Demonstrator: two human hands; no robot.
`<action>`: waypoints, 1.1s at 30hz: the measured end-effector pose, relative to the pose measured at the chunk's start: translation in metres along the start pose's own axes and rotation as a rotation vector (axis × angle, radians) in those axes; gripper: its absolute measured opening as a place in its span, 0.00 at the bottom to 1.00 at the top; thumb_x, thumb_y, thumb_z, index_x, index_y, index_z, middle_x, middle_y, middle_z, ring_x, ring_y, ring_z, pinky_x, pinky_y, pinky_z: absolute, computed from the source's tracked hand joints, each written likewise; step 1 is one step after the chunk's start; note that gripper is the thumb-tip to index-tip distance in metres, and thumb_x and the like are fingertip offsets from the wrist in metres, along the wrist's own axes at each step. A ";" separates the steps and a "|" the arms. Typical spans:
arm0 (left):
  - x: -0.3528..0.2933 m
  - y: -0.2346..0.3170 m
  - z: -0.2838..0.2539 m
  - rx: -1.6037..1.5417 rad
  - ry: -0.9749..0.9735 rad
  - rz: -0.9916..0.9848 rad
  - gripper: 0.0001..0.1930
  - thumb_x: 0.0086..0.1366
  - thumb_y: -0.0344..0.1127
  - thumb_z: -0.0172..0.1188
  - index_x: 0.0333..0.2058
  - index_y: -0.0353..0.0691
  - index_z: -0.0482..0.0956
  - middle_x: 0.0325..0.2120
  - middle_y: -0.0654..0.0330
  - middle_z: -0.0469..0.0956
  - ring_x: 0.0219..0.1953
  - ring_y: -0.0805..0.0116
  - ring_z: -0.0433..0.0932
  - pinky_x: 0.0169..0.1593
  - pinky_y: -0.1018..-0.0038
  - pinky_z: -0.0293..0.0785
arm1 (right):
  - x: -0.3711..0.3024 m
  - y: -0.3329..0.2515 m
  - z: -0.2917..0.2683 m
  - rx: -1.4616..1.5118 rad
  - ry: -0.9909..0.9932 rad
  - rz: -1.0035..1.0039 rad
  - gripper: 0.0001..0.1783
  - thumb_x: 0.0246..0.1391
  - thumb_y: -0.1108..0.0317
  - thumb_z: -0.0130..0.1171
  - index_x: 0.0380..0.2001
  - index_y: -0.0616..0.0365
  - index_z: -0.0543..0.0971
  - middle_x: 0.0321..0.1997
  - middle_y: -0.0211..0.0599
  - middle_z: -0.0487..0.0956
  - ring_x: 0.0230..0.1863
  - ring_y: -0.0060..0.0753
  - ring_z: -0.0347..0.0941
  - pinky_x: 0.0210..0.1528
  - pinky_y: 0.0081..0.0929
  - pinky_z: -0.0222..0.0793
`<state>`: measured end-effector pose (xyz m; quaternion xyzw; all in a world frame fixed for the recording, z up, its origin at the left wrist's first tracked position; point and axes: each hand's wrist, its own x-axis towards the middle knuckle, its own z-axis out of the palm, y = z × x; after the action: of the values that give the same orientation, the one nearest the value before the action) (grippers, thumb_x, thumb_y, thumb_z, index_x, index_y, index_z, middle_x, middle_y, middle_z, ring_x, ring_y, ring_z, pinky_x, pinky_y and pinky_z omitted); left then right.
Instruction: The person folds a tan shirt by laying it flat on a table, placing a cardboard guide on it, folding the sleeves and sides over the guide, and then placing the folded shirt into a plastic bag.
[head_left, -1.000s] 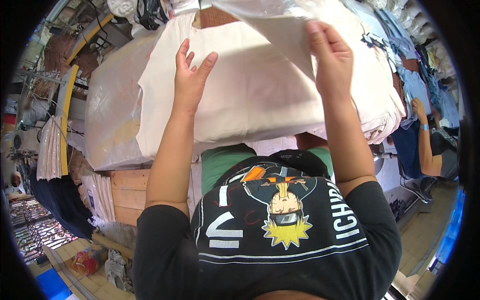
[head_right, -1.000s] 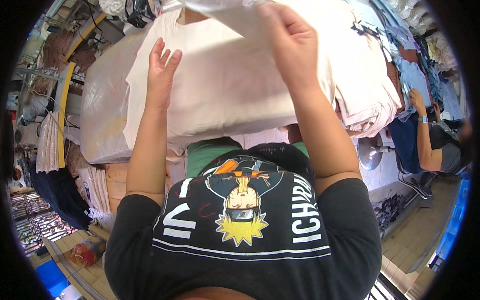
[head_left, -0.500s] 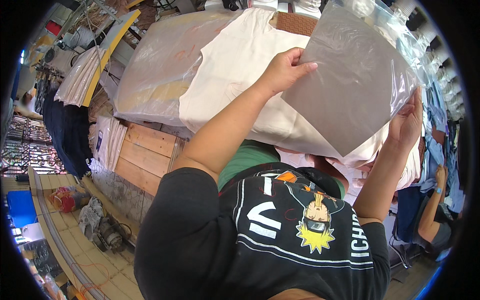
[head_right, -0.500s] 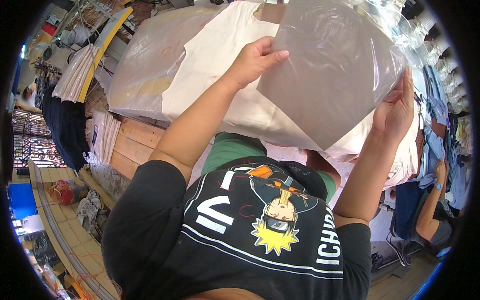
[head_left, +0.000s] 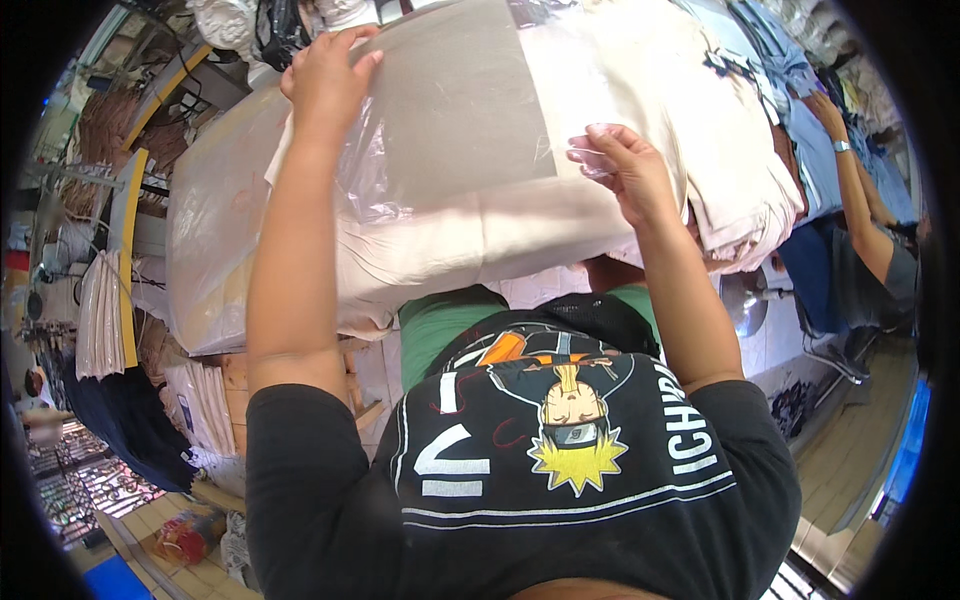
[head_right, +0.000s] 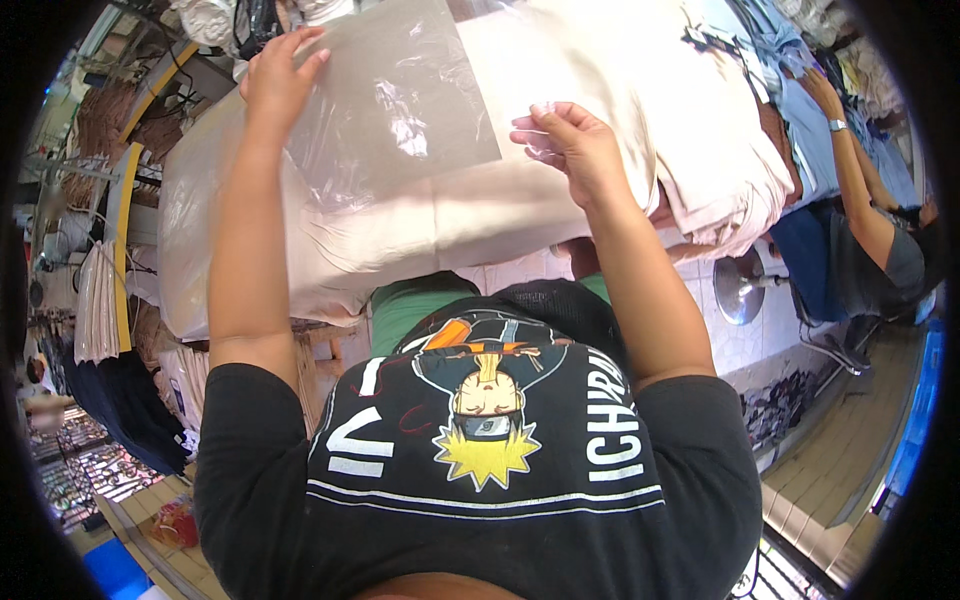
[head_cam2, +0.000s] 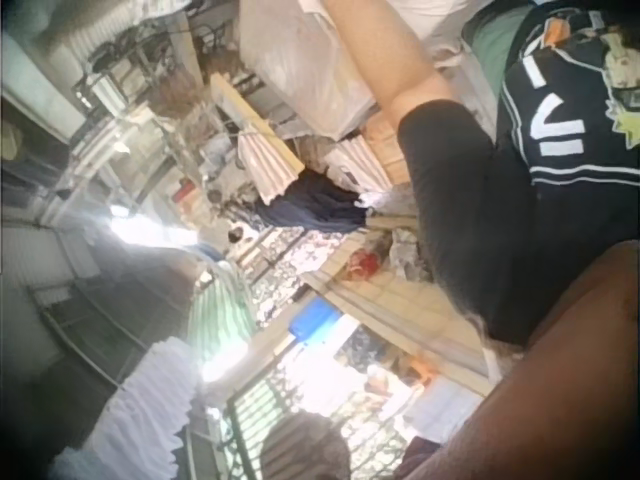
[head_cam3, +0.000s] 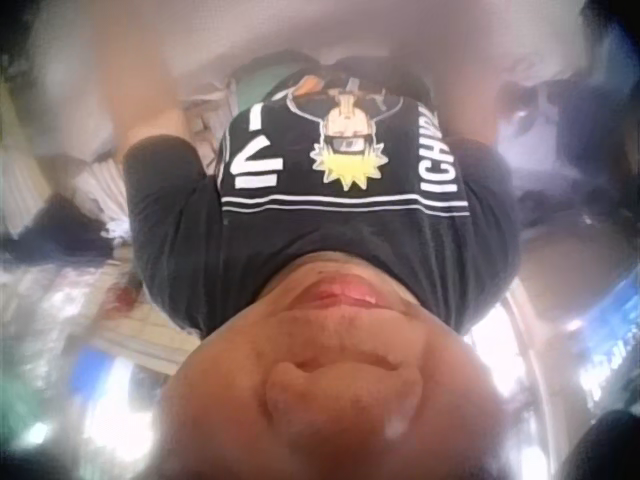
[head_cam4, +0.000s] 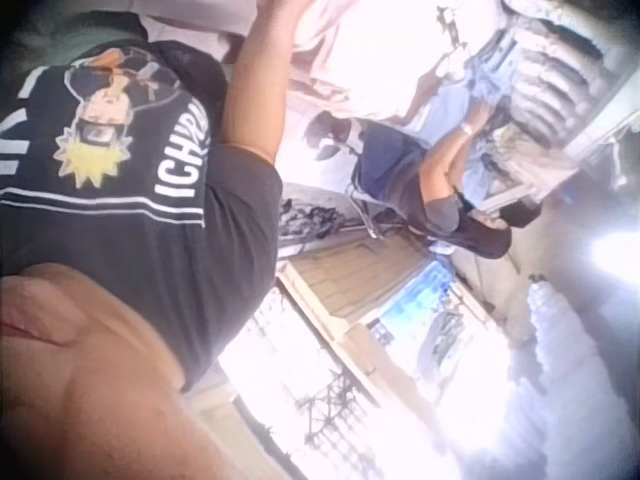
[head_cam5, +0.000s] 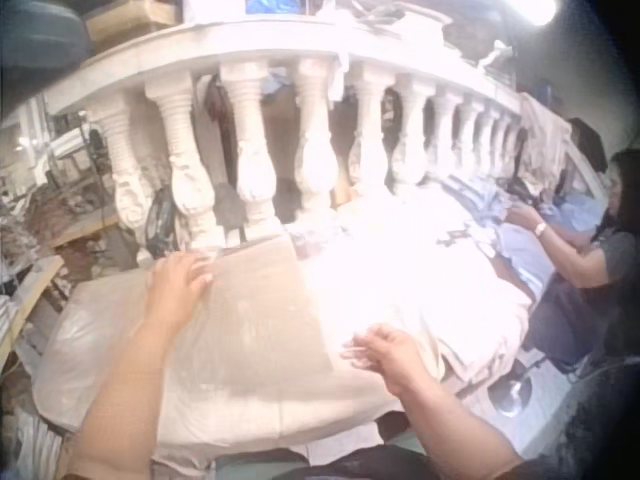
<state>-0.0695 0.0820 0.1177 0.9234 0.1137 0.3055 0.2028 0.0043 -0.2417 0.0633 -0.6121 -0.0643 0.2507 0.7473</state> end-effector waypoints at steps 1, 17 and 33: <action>-0.013 0.002 0.026 0.115 0.100 0.119 0.27 0.56 0.43 0.62 0.54 0.41 0.70 0.48 0.54 0.74 0.52 0.62 0.70 0.55 0.66 0.63 | 0.005 0.014 -0.005 -0.008 0.013 0.029 0.08 0.55 0.64 0.57 0.36 0.56 0.74 0.36 0.37 0.80 0.37 0.27 0.79 0.38 0.19 0.72; -0.146 0.088 0.132 0.115 -0.423 0.149 0.24 0.66 0.41 0.46 0.59 0.43 0.62 0.63 0.55 0.54 0.66 0.48 0.46 0.63 0.44 0.39 | -0.001 0.072 -0.016 -1.358 0.172 -0.772 0.16 0.39 0.62 0.64 0.35 0.54 0.78 0.40 0.36 0.74 0.47 0.39 0.68 0.43 0.33 0.63; -0.121 0.107 0.149 -0.332 -0.522 -0.039 0.18 0.61 0.28 0.50 0.48 0.54 0.76 0.52 0.68 0.71 0.54 0.59 0.65 0.57 0.62 0.59 | -0.006 0.063 -0.017 -1.256 0.140 -0.748 0.19 0.38 0.64 0.65 0.37 0.57 0.78 0.39 0.40 0.75 0.43 0.43 0.69 0.44 0.37 0.66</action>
<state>-0.0644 -0.0993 -0.0065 0.9226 0.0239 0.0684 0.3789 -0.0131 -0.2514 0.0008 -0.8766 -0.3527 -0.1450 0.2935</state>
